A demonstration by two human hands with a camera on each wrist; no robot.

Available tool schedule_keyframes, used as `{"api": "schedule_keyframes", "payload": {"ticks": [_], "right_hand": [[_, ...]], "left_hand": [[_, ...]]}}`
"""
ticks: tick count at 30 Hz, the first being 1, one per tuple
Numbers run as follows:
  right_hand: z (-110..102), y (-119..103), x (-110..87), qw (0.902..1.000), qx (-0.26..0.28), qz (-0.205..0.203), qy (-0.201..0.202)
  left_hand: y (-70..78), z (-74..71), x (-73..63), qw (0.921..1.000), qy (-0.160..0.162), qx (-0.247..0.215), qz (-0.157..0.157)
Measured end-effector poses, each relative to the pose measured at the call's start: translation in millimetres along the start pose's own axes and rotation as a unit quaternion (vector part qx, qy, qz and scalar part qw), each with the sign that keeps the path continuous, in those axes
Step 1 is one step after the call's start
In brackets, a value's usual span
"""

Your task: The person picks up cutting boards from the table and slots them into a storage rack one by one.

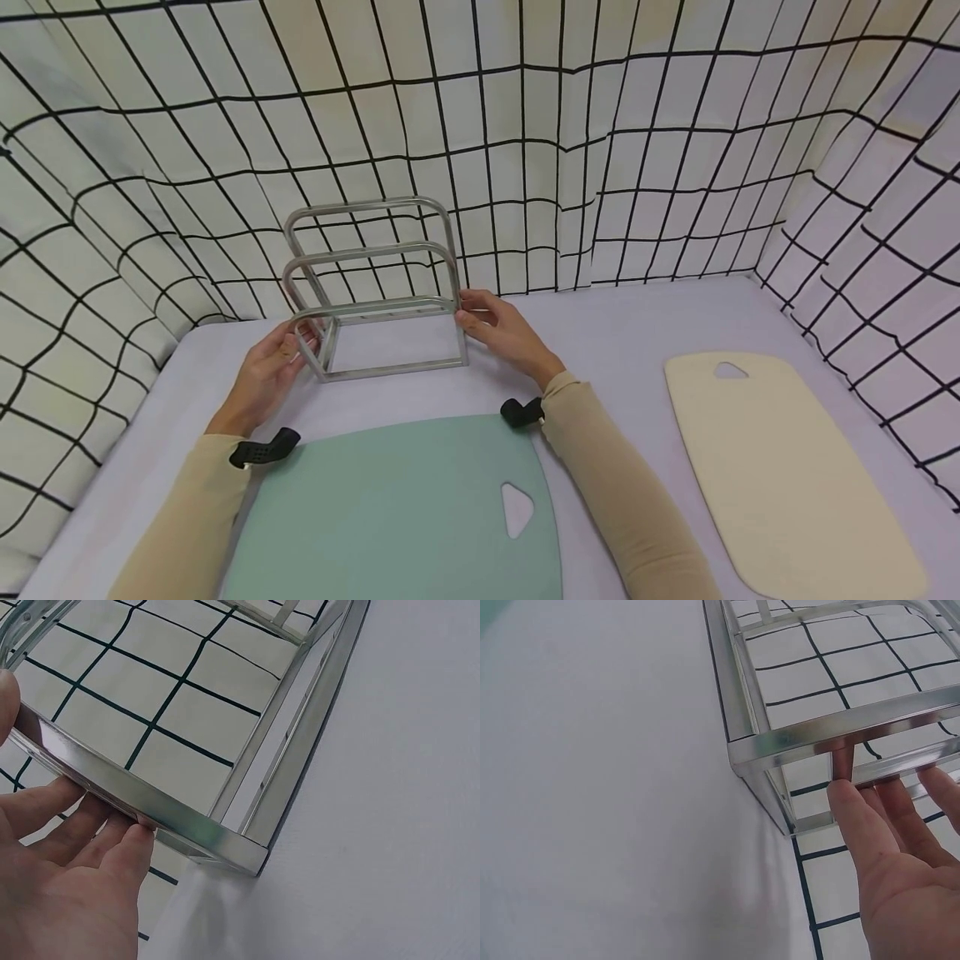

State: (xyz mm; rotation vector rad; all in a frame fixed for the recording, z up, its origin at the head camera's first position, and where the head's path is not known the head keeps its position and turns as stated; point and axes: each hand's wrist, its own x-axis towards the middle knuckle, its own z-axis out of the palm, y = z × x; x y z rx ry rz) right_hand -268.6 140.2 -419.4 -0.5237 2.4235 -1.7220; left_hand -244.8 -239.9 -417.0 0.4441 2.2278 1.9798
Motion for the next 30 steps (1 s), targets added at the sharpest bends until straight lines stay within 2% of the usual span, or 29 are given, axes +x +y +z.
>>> {"api": "schedule_keyframes", "payload": {"ticks": [11, 22, 30], "right_hand": [[-8.8, 4.3, 0.1, 1.0, -0.004, -0.006, -0.003], [-13.1, 5.6, -2.8, 1.0, -0.004, -0.003, 0.0], [-17.8, 7.6, -4.7, 1.0, -0.003, 0.002, 0.006]], "left_hand": [[-1.0, 6.9, 3.9, 0.9998, -0.008, 0.0, 0.016], [-0.3, 10.1, 6.1, 0.9997, -0.012, 0.017, 0.012], [3.4, 15.3, 9.1, 0.9996, -0.019, -0.016, 0.012]]}}
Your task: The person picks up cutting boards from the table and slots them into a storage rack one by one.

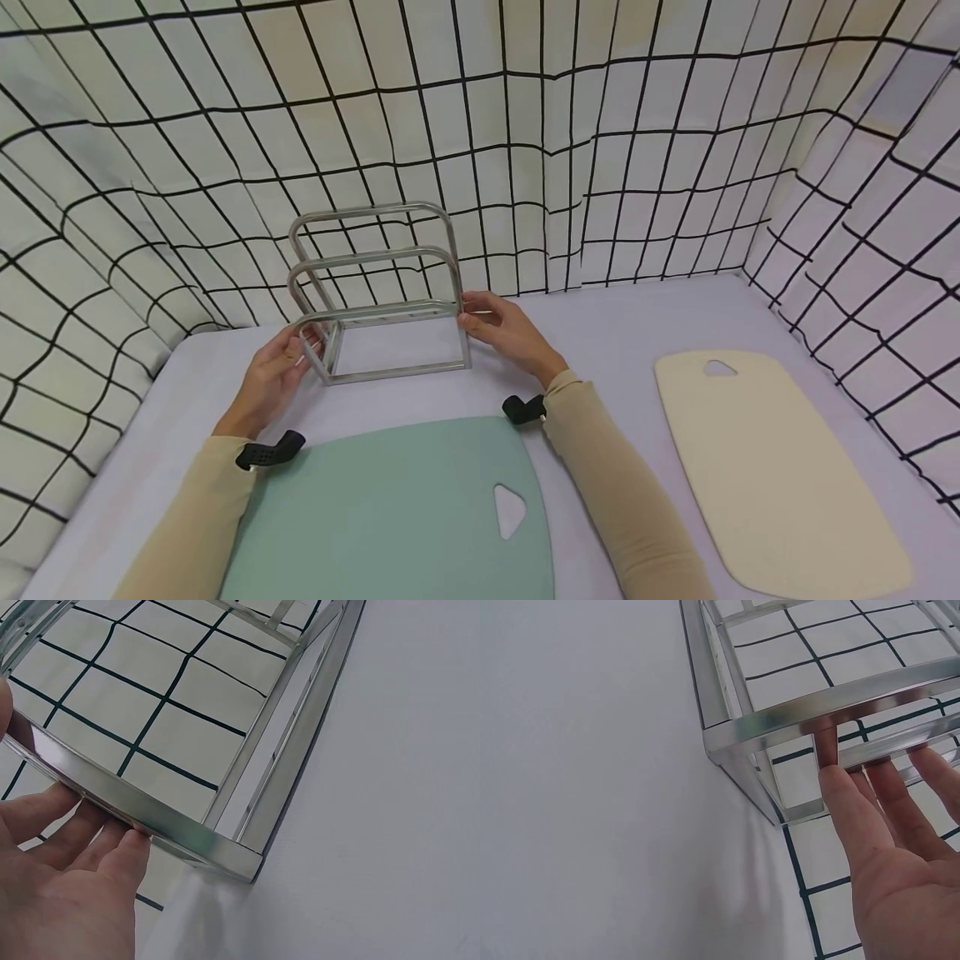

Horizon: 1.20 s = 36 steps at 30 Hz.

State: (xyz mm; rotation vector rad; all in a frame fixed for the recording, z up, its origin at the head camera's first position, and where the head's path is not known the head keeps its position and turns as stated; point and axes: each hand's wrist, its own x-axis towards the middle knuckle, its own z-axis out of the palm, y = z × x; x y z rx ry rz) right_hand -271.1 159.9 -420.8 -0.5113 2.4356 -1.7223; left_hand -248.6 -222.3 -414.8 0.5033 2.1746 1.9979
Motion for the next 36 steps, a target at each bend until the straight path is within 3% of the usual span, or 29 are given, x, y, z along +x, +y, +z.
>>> {"api": "schedule_keyframes", "payload": {"ticks": [21, 36], "right_hand": [[-7.1, 1.5, -2.0, 1.0, 0.003, 0.001, 0.001], [-13.9, 9.8, -1.2, 0.9999, 0.0, 0.009, 0.011]], "left_hand": [[-0.2, 4.6, 2.9, 1.0, -0.007, -0.004, -0.004], [1.3, 11.3, 6.7, 0.9996, -0.01, 0.026, -0.007]]}}
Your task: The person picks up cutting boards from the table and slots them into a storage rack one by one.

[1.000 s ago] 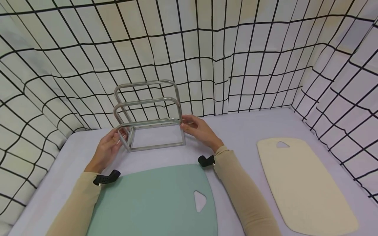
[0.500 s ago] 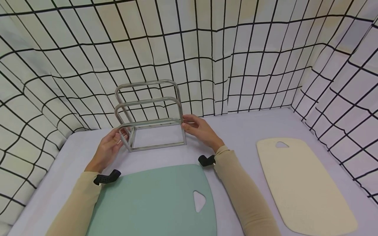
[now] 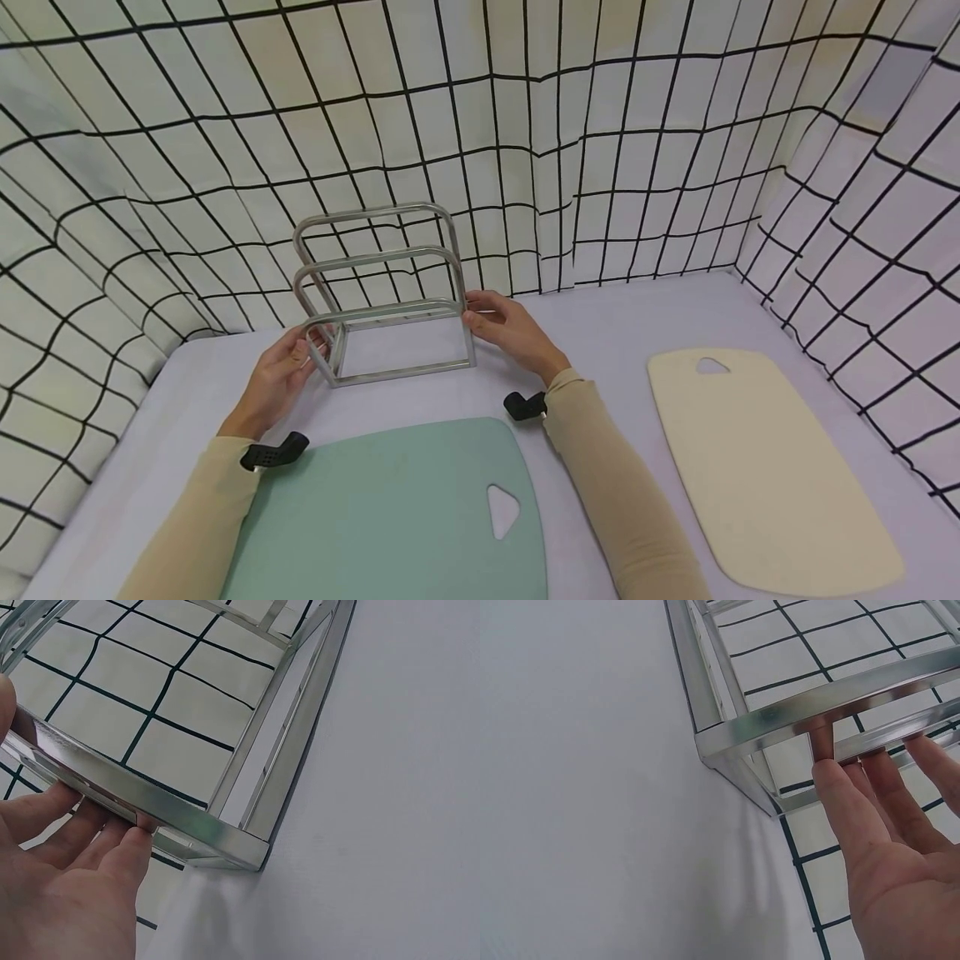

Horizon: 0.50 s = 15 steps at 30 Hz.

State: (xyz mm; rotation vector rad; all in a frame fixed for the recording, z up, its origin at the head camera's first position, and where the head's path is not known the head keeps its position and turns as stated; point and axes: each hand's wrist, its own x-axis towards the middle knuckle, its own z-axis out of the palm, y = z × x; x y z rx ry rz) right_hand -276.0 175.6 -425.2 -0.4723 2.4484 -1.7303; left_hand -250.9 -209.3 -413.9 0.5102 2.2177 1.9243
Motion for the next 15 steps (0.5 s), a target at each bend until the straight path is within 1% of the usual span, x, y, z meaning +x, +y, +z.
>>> {"api": "schedule_keyframes", "payload": {"ticks": [9, 15], "right_hand": [[-5.7, 0.5, -0.9, 0.9999, 0.011, 0.0, 0.001], [-8.6, -0.7, -2.6, 1.0, 0.009, 0.001, -0.002]], "left_hand": [[0.8, 5.3, 4.6, 1.0, -0.003, -0.005, 0.004], [0.0, 8.2, 4.2, 1.0, -0.003, -0.007, 0.0]]}}
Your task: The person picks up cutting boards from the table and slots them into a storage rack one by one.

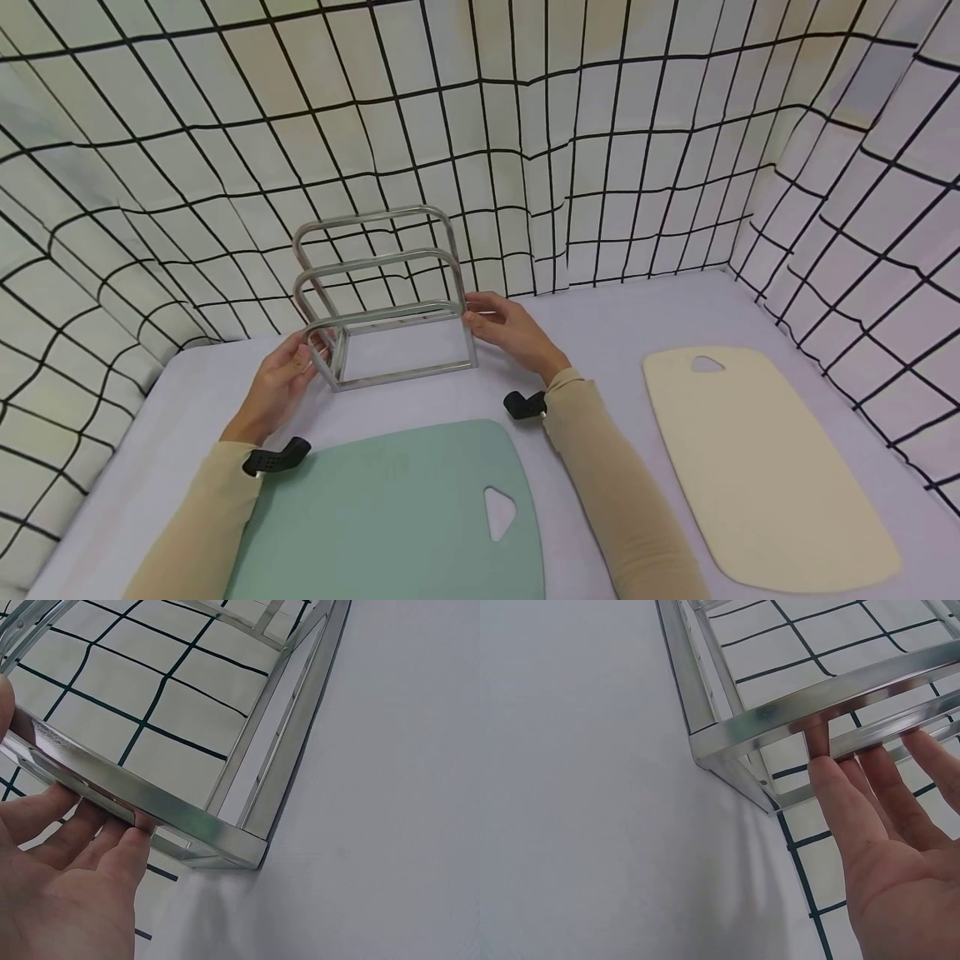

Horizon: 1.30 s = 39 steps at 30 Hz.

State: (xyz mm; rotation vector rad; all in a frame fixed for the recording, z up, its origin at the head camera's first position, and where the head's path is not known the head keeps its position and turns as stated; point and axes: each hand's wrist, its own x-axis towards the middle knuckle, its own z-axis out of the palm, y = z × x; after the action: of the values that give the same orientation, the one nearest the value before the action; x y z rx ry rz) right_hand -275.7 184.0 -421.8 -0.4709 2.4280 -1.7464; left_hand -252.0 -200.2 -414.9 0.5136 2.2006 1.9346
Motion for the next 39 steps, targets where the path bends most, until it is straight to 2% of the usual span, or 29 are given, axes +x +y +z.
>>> {"api": "schedule_keyframes", "payload": {"ticks": [12, 39], "right_hand": [[-4.7, 2.8, -0.1, 0.9999, -0.007, 0.003, -0.007], [-14.9, 0.3, -5.5, 0.9997, 0.011, 0.022, -0.009]], "left_hand": [[-4.7, 2.1, 1.4, 0.9999, 0.0, -0.008, 0.007], [-2.6, 10.6, 4.5, 0.9998, -0.008, 0.011, 0.012]]}}
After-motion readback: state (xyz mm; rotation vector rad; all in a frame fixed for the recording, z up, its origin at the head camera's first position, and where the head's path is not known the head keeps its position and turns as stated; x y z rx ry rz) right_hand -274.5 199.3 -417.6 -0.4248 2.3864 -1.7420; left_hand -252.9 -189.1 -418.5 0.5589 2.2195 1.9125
